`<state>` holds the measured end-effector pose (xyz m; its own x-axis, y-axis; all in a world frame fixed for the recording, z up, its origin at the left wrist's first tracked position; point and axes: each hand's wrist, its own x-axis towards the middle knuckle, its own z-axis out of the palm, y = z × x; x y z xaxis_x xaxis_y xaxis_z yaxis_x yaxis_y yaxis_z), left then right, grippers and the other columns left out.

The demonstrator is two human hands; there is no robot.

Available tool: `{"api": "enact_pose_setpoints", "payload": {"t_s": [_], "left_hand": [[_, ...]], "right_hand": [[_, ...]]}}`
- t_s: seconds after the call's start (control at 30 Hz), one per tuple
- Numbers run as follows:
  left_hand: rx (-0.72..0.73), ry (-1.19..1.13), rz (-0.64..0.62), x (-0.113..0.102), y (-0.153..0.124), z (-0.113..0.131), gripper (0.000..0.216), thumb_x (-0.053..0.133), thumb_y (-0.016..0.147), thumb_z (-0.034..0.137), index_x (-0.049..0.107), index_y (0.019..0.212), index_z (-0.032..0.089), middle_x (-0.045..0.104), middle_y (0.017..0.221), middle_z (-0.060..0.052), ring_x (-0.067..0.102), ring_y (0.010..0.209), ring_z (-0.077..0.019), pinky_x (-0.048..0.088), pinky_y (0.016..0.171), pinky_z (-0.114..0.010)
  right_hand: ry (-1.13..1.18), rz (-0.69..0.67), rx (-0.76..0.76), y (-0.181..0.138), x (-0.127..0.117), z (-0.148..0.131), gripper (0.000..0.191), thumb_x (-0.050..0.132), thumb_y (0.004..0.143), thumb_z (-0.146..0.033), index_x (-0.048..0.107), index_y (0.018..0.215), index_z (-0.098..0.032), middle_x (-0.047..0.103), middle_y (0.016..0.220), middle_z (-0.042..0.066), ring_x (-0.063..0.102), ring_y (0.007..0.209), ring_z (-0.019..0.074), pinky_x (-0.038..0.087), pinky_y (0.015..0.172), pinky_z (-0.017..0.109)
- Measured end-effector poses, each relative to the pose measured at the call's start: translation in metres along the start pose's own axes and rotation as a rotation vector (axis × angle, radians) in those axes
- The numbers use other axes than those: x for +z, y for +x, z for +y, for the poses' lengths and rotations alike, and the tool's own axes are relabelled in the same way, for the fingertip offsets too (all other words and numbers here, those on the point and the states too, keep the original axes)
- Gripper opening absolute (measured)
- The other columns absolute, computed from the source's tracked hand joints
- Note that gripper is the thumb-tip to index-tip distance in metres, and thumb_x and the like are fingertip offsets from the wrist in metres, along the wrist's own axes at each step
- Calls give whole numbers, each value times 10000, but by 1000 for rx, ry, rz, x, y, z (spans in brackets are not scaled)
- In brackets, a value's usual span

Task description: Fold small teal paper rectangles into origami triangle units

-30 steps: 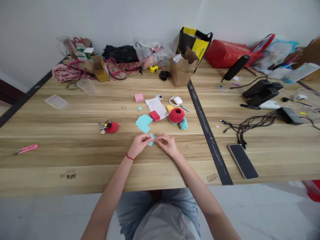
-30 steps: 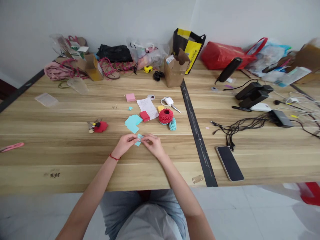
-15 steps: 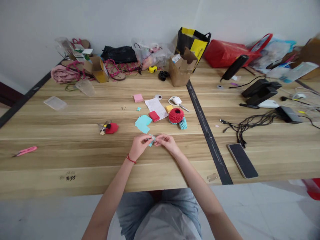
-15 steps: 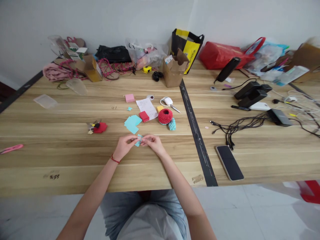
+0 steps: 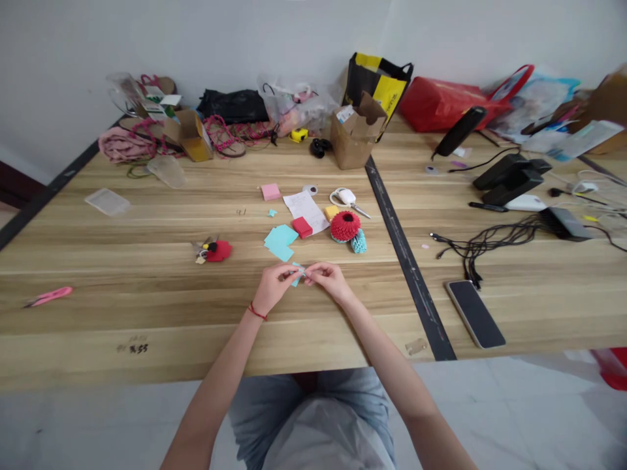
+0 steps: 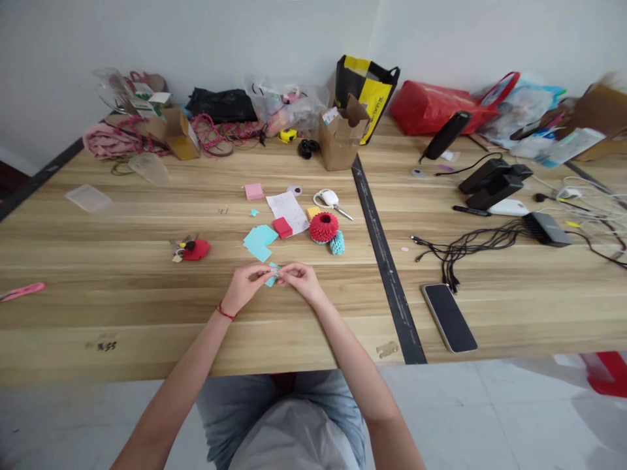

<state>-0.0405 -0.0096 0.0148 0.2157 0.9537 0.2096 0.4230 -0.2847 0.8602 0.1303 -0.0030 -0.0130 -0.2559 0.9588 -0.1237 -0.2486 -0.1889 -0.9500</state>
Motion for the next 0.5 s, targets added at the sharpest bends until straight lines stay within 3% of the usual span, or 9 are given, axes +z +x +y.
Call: {"api": "enact_pose_setpoints", "payload": {"t_s": [0.5], "left_hand": [[-45, -48, 22, 1, 0, -2, 189, 631, 767, 328, 719, 823, 170, 730, 846, -65, 647, 737, -167, 504, 654, -251]], "right_hand": [[4, -28, 14, 0, 0, -1, 276, 733, 640, -414, 706, 767, -172, 683, 652, 16, 610, 560, 117, 511, 597, 247]]}}
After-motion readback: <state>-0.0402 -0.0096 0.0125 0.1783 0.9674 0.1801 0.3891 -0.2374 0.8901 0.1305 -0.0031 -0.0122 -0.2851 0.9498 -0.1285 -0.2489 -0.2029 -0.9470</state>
